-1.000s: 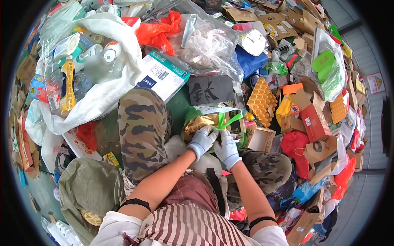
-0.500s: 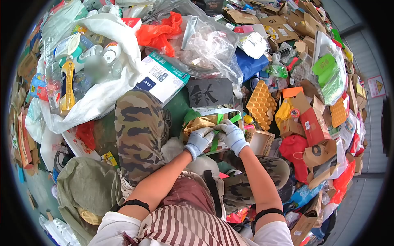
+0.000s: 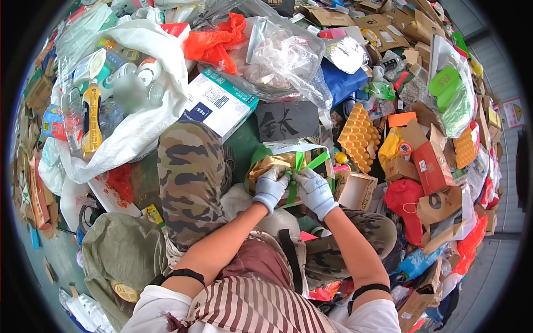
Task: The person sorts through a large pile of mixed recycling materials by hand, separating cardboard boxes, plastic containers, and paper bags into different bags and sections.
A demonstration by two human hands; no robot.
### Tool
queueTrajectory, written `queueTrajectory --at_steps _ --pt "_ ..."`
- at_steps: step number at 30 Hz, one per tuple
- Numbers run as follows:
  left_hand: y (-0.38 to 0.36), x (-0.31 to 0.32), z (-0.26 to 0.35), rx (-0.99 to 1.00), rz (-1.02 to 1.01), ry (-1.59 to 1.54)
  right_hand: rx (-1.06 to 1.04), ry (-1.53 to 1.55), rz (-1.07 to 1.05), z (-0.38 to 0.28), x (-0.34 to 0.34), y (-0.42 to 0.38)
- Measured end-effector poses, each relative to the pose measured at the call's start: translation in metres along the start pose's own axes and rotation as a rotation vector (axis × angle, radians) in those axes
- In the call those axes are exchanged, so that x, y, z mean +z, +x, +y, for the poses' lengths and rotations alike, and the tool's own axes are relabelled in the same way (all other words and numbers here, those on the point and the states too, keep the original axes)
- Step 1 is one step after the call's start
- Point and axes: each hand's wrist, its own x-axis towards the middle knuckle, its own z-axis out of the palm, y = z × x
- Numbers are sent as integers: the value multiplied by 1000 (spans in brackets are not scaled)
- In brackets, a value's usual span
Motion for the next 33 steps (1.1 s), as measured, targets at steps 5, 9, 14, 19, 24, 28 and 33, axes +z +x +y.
queueTrajectory --at_steps 5,9,14,19,24,28,33 --pt "-9 -1 16 7 -117 69 83 198 -141 9 -14 11" --pt "-16 -5 28 78 -83 328 63 153 -278 5 -24 26" --pt "-11 2 2 140 2 328 19 153 -271 9 -25 25" --pt "-16 0 19 26 -10 272 -67 83 -286 15 -20 21" --pt "-19 4 23 86 37 414 123 128 -45 7 -13 14" --pt "-22 9 21 195 38 430 206 201 249 8 12 6" --pt "-11 1 31 77 -54 275 139 281 370 12 22 -11"
